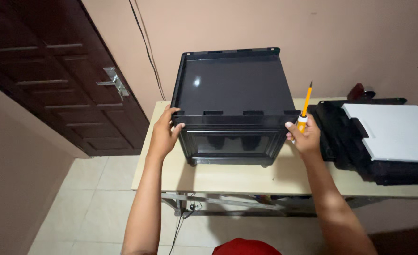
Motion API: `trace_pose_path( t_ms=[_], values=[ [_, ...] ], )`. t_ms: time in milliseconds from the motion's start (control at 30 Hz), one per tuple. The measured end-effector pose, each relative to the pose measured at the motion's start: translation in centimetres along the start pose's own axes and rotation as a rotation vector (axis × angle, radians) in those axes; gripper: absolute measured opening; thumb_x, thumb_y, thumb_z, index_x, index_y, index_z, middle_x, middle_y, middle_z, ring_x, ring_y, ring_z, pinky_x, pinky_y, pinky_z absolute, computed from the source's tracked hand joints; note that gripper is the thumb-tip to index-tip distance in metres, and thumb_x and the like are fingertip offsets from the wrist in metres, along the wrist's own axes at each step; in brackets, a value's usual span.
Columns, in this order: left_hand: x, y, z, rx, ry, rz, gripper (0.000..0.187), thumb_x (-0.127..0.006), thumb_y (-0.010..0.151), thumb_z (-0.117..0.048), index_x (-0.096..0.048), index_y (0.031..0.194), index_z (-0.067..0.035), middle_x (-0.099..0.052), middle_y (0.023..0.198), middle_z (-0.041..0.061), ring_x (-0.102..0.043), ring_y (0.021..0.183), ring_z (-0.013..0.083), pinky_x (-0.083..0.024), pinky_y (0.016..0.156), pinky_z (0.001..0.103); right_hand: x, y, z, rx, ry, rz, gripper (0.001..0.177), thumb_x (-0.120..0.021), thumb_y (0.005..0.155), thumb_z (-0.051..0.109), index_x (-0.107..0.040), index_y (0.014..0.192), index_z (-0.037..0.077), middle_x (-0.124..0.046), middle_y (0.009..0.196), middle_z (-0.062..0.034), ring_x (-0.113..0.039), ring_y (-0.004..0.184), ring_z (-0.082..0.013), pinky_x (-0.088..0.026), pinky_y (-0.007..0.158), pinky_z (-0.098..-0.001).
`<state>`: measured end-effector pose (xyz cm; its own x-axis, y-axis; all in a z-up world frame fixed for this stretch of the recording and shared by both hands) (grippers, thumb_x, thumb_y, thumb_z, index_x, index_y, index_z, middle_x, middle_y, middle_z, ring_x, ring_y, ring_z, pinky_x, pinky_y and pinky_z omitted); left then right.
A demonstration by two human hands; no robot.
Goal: The person assembles a black plastic storage box by fitting side panels, a front panel, and a top lid onto a base. They use a yellow utility knife to pry and align the interlocking edges, then press the parts together to form a closed box.
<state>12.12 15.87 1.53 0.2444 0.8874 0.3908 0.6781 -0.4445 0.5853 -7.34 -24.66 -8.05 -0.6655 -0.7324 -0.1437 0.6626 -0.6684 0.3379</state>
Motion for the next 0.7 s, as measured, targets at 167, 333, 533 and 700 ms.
trace_pose_path(
  t_ms=[167,333,533,700],
  values=[
    [-1.5,-1.4,1.0,0.09,0.025,-0.185,0.065,-0.07,0.092,0.0,-0.042,0.151,-0.006,-0.055,0.146,0.02,-0.062,0.131,0.0305,-0.055,0.101,0.039,-0.3,-0.4,0.9,-0.037,-0.032,0.005,0.038,-0.077,0.089,0.004,-0.057,0.121,0.006,-0.058,0.083,0.0009,-0.06,0.064,-0.0079,-0.053,0.057,-0.0227],
    [-4.3,-3.9,2.0,0.184,0.117,-0.563,0.075,-0.071,0.095,-0.01,-0.03,0.157,0.0,-0.056,0.147,0.023,-0.059,0.134,0.0324,-0.048,0.108,0.041,-1.3,-2.5,2.3,-0.033,-0.101,0.091,0.036,-0.08,0.086,0.007,-0.06,0.115,0.002,-0.06,0.08,-0.0003,-0.058,0.063,-0.0081,-0.052,0.056,-0.0236],
    [-10.3,-5.5,0.1,0.307,0.053,-0.625,0.087,-0.069,0.098,-0.034,-0.022,0.158,0.006,-0.03,0.162,0.031,-0.032,0.152,0.0395,-0.024,0.125,0.046,-1.5,-6.0,4.4,-0.018,-0.165,0.17,0.033,-0.081,0.086,0.01,-0.065,0.112,-0.002,-0.063,0.079,-0.0028,-0.061,0.062,-0.0088,-0.053,0.055,-0.0249],
    [-16.5,-6.4,-3.8,0.617,-0.235,-0.494,0.112,-0.068,0.089,-0.049,0.001,0.164,-0.001,-0.002,0.168,0.029,-0.009,0.155,0.0391,-0.012,0.122,0.045,1.3,-4.7,3.3,-0.097,0.029,0.283,0.047,-0.066,0.088,0.006,-0.06,0.134,-0.002,-0.069,0.082,-0.0113,-0.065,0.054,-0.0145,-0.06,0.05,-0.0298]
  ],
)
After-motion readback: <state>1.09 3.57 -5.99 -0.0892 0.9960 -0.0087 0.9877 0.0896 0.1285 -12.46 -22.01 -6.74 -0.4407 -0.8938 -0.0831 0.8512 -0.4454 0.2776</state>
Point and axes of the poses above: each hand's wrist, its own y-axis towards the middle knuckle, its own x-axis out of the back of the hand, z = x × y, the point moved 4 cm from there along y, towards the middle knuckle
